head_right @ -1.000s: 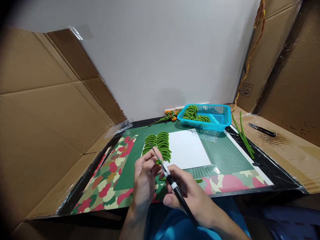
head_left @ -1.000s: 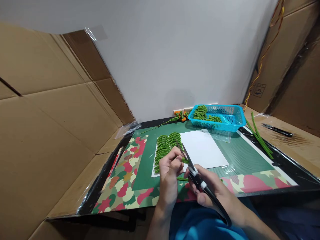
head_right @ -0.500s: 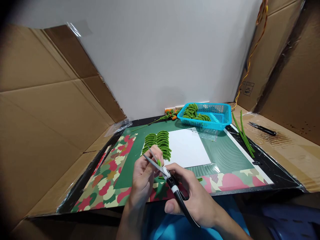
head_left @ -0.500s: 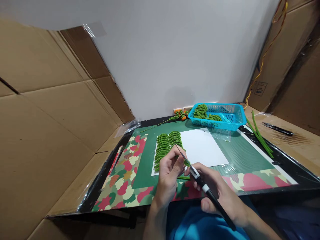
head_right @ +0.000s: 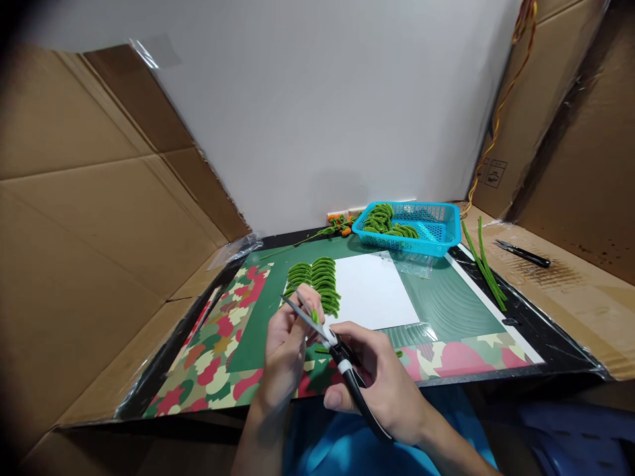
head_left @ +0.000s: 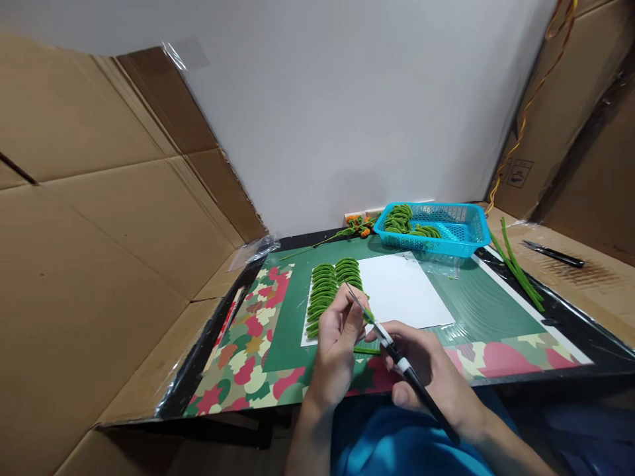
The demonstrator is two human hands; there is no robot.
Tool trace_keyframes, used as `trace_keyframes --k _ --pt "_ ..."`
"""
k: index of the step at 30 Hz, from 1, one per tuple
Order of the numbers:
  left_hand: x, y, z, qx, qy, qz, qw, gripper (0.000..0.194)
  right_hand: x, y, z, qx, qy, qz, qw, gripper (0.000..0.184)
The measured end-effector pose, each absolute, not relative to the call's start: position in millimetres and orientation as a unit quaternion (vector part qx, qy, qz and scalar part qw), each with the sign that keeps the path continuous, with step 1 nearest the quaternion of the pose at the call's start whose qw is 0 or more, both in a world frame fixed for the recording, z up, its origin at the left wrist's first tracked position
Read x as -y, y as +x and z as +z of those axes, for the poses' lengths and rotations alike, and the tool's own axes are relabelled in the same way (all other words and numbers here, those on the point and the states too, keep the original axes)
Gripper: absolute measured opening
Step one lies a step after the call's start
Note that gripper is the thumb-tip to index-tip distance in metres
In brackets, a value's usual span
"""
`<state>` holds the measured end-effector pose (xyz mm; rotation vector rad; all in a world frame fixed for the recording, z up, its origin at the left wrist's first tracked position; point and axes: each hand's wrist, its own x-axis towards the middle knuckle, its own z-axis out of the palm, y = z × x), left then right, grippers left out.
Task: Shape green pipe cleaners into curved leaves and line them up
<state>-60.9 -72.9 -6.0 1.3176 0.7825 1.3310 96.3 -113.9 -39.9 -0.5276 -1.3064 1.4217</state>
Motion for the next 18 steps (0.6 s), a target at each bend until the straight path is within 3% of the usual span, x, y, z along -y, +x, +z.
trace_keyframes --k 18 --pt "77.2 -53.8 -2.1 -0.357 0.56 0.573 0.48 0.033 109.9 98.6 -38.6 0.544 -0.225 0.591 0.551 0.066"
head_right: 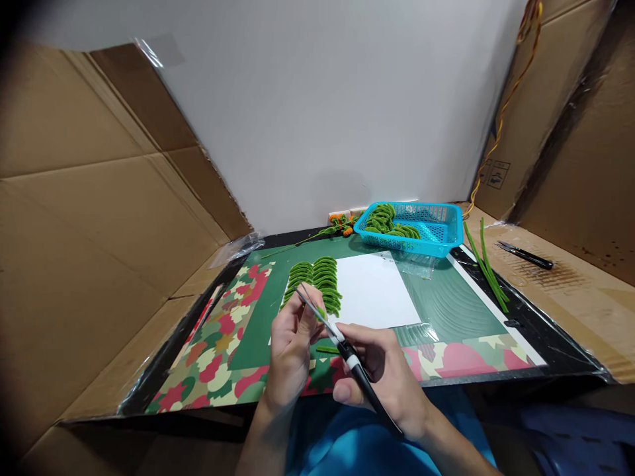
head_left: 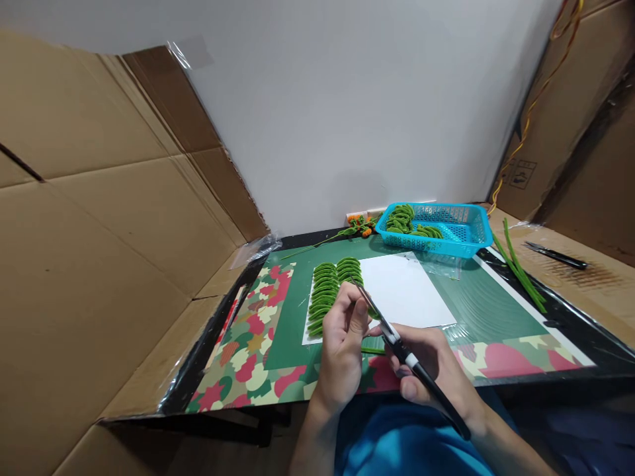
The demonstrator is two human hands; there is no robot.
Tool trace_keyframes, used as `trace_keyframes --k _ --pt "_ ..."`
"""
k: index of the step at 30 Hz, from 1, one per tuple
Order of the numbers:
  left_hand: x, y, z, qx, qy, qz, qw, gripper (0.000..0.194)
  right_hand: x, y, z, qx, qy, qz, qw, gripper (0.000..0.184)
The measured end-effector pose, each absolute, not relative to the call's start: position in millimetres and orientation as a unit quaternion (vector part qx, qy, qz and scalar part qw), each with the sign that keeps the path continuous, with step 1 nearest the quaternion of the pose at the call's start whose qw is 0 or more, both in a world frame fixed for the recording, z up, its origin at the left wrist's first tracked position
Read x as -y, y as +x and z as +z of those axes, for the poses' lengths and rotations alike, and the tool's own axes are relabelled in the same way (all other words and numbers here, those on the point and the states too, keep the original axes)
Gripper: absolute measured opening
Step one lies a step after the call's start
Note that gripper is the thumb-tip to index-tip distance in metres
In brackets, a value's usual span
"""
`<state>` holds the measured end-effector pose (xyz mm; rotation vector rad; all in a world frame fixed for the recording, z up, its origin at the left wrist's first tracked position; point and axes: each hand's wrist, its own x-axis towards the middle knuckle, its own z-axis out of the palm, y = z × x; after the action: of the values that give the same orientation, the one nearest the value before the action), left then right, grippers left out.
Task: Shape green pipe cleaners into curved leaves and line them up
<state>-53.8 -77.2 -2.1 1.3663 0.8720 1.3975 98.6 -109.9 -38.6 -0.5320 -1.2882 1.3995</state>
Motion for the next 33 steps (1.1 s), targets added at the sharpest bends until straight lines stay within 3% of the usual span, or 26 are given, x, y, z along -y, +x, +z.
trace_keyframes --k 10,19,27,33 --pt "78.9 -46.8 -4.5 -0.319 0.556 0.604 0.474 0.03 108.8 95.7 -36.9 0.528 -0.197 0.621 0.545 0.071" --pt "76.4 -46.0 -6.9 -0.327 0.559 0.596 0.474 0.028 106.5 96.9 -35.0 0.522 -0.187 0.604 0.573 0.055" --pt "74.8 -46.1 -9.2 -0.31 0.579 0.592 0.467 0.029 105.7 97.9 -43.1 0.525 -0.212 0.585 0.581 0.062" --pt "74.7 -48.6 -3.6 -0.309 0.577 0.564 0.504 0.028 110.8 91.3 -45.8 0.501 -0.183 0.564 0.63 0.055"
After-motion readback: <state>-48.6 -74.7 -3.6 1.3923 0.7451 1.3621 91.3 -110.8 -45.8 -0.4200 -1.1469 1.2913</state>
